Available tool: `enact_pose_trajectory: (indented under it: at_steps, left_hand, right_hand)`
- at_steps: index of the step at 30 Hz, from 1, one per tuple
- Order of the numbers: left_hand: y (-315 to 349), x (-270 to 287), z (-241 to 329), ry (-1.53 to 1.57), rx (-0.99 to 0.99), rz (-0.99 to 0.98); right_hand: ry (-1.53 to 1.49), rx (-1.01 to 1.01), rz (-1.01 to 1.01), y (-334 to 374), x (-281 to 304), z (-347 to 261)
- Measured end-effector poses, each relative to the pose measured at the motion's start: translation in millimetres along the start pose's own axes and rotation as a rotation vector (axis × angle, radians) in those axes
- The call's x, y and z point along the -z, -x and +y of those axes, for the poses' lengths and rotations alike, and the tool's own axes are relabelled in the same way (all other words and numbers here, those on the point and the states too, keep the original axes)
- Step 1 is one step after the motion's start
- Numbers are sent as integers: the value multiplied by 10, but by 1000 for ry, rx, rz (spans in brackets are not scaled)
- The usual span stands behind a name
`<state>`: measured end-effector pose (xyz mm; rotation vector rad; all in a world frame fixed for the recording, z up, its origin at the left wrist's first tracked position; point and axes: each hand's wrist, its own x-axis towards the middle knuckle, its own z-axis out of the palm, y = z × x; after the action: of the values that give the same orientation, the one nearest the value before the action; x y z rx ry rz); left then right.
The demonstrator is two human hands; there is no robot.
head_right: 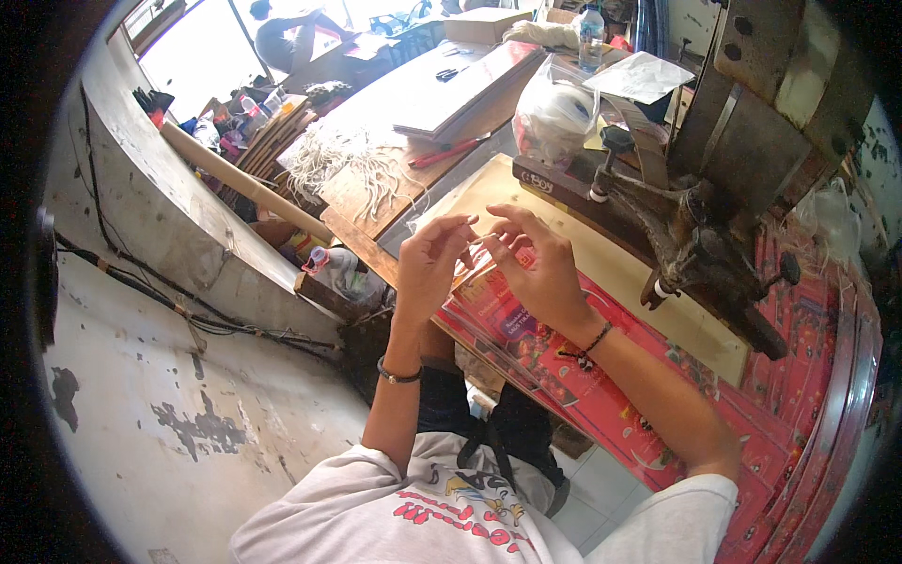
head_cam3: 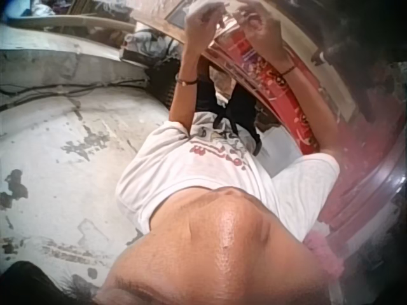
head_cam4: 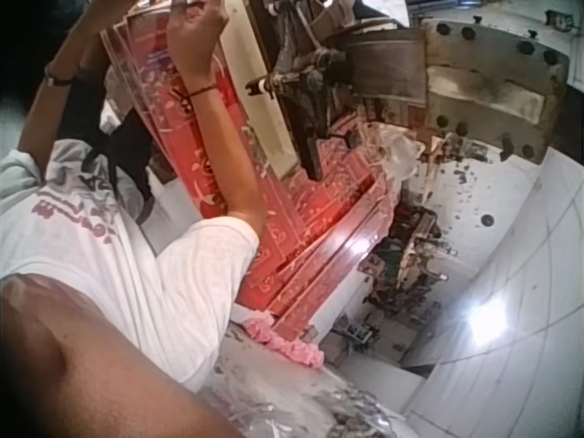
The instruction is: The person threads a thin white string through a small hole in the corner of several red and white plastic product sleeves, pulling the string through by hand and securing the items together.
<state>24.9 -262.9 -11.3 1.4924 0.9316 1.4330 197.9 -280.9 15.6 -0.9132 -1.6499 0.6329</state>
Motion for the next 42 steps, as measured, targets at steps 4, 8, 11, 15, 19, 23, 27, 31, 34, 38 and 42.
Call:
enact_pose_trajectory:
  at_steps: [4, 8, 11, 15, 19, 23, 27, 31, 34, 38, 42]
  left_hand:
    - [18, 50, 66, -124, -30, -81]
    - [3, 80, 96, -177, -37, -109]
    - [-2, 122, 113, -248, -96, -139]
    - [9, 119, 136, -248, -63, -207]
    - [54, 96, 135, 30, 109, -237]
    - [48, 113, 126, -58, 71, -214]
    - [34, 156, 146, -135, 128, -168]
    - [34, 249, 180, -307, 125, -182]
    - [54, 240, 245, -342, 30, -191]
    - [72, 251, 305, -451, 1, -212]
    - [107, 265, 206, -392, -9, -208]
  right_hand:
    - [27, 15, -34, 2, -5, 43]
    - [141, 97, -63, -4, 5, 41]
    - [178, 174, -50, -9, -18, 81]
    - [158, 104, -48, 6, -13, 79]
    - [170, 87, -49, 8, -8, 94]
    - [197, 146, -47, 13, -18, 62]
    - [239, 243, -88, 52, -51, 50]
    - [240, 223, -121, 68, -70, 24]
    - [263, 250, -136, 61, -49, 52]
    - [276, 273, -138, 64, -48, 88]
    - [292, 182, -145, 61, -75, 55]
